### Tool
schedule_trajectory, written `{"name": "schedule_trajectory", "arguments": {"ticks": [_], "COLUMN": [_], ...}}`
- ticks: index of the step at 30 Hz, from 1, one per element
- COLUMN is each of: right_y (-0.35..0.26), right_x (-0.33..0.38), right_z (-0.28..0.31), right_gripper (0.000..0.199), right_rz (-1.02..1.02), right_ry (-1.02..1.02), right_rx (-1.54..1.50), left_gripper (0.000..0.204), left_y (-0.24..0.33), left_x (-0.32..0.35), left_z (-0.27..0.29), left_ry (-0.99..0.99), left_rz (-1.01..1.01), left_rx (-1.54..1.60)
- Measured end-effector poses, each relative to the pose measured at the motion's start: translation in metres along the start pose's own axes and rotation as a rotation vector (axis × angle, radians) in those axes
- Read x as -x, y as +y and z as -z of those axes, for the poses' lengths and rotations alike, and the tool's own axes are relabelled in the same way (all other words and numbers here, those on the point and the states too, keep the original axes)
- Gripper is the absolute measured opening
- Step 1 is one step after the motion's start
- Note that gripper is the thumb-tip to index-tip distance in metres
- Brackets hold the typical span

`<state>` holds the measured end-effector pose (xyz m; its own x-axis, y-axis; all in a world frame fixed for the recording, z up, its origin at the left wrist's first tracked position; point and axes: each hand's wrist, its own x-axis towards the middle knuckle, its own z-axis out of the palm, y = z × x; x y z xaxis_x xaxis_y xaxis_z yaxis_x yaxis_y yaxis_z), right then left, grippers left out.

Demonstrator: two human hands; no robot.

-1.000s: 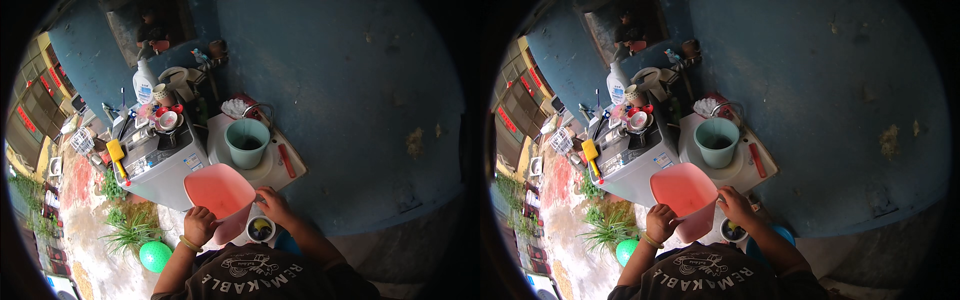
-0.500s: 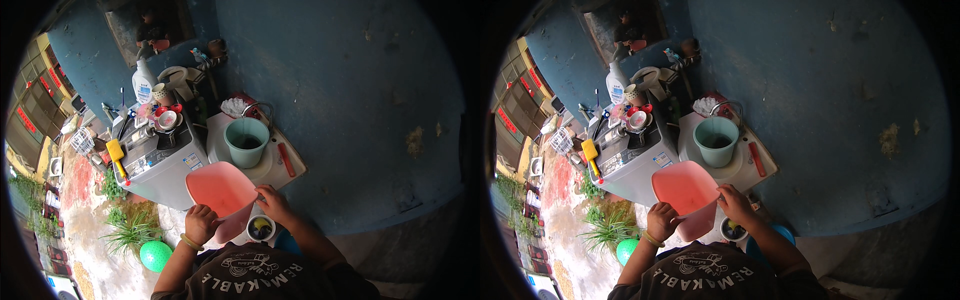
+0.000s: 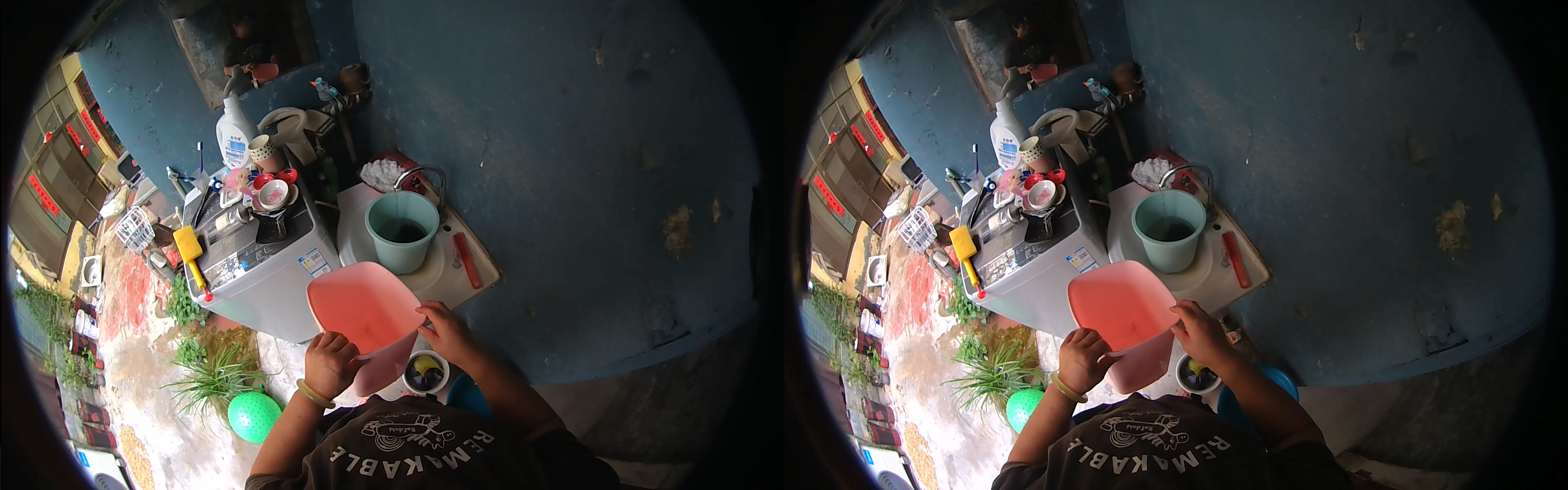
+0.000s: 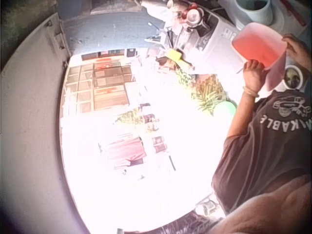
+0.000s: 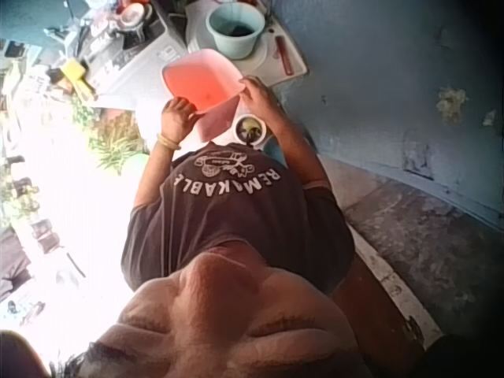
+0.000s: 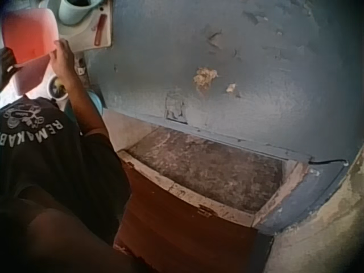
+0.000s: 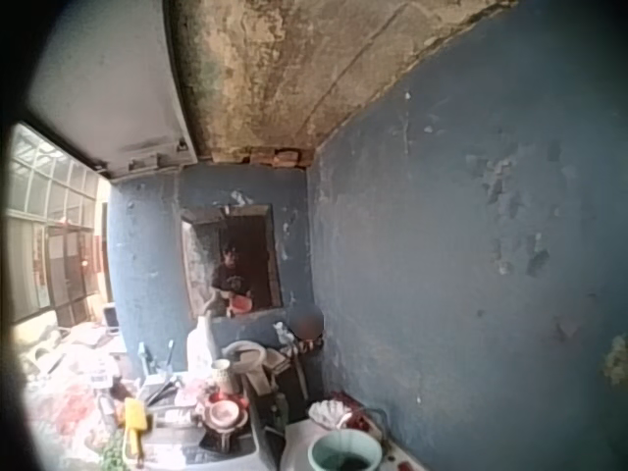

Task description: The person washes a dark cloth by hand in a sink using a green cup to pour water and a yellow sponge to scrub. They rinse the cloth, transfer it to a pink basin, and continue scrubbing and rinsing under running water.

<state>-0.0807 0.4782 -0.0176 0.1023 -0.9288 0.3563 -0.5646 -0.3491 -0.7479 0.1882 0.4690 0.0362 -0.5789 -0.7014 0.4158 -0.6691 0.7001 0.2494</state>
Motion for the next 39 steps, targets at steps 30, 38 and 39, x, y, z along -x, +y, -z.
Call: {"name": "schedule_trajectory", "arguments": {"ticks": [30,38,39], "right_y": [0.007,0.029,0.034], "right_x": [0.002,0.001,0.002], "right_z": [0.008,0.0,-0.002], "right_gripper": [0.035,0.033,0.034], "right_rz": [-0.03,-0.06,-0.053], "right_ry": [0.031,0.001,-0.005], "right_rx": [-0.038,-0.049,-0.04], "left_gripper": [0.022,0.021,0.021], "left_y": [0.003,-0.007,-0.009], "left_x": [-0.009,-0.013,-0.014], "left_z": [0.006,0.009,0.009], "left_ry": [-0.034,0.025,0.025], "left_rz": [0.006,0.022,0.024], "left_rx": [-0.033,-0.044,-0.043]}}
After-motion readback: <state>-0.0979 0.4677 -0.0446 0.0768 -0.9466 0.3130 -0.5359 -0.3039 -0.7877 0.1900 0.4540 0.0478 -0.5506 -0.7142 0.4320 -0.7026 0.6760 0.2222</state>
